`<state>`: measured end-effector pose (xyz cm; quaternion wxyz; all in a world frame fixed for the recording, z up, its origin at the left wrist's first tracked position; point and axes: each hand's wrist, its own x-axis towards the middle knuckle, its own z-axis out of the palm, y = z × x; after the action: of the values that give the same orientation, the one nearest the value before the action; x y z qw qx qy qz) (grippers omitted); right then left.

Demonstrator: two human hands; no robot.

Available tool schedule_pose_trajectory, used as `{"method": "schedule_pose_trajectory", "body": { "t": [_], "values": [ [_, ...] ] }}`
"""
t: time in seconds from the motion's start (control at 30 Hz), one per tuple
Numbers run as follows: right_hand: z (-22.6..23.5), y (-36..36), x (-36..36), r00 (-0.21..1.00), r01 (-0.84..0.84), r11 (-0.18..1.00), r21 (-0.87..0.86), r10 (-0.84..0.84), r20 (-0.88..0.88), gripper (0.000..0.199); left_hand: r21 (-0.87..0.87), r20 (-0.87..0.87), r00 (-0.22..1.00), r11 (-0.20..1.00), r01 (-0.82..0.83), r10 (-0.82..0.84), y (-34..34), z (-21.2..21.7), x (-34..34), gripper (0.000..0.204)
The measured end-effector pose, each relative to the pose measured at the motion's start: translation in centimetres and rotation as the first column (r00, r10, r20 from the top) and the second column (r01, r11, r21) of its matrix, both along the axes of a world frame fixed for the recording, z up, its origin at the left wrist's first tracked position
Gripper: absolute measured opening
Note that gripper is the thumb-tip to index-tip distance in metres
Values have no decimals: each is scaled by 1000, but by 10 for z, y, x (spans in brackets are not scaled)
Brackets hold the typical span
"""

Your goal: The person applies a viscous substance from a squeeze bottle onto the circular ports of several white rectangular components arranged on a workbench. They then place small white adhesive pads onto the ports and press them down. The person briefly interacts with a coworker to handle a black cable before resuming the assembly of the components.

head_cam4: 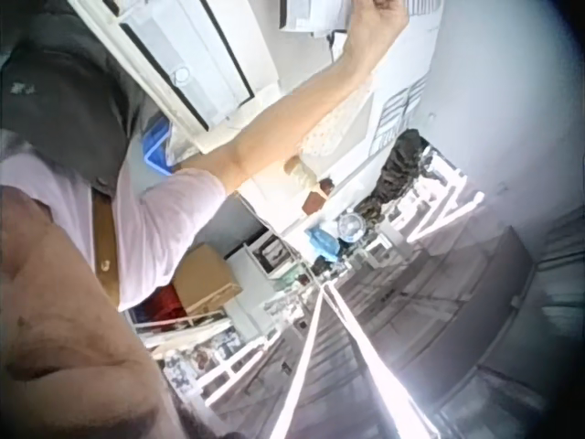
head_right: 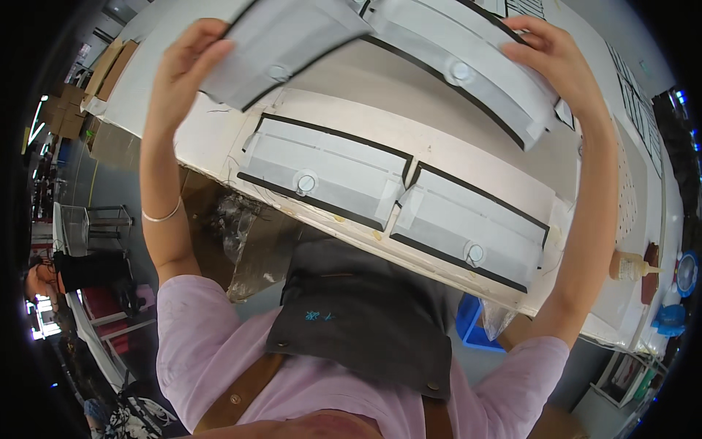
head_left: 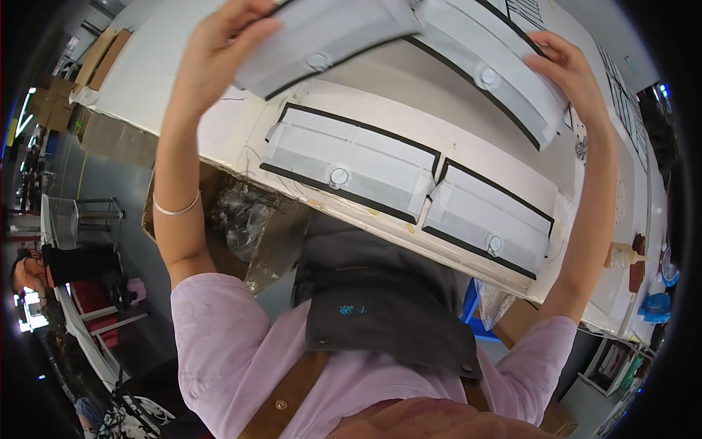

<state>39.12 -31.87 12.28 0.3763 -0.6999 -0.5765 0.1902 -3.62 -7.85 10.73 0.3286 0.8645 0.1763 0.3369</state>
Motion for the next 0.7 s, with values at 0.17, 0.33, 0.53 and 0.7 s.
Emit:
{"method": "schedule_pose_trajectory", "body": {
  "t": [0.17,0.33,0.53,0.7],
  "values": [
    [-33,108,-31,983,-180,980,-90,177,-41,43,22,330,912,964,-266,244,2,28,-91,19],
    [-65,166,-58,939,-307,923,-231,255,-229,48,-26,232,848,874,-484,477,-6,22,-163,19],
    [-80,177,-66,947,-321,896,-308,293,-135,47,-97,184,839,859,-503,512,4,2,-178,19],
    [-71,170,-74,879,-259,915,-309,356,318,47,70,93,947,946,-316,309,22,5,-109,19]
  ]
}}
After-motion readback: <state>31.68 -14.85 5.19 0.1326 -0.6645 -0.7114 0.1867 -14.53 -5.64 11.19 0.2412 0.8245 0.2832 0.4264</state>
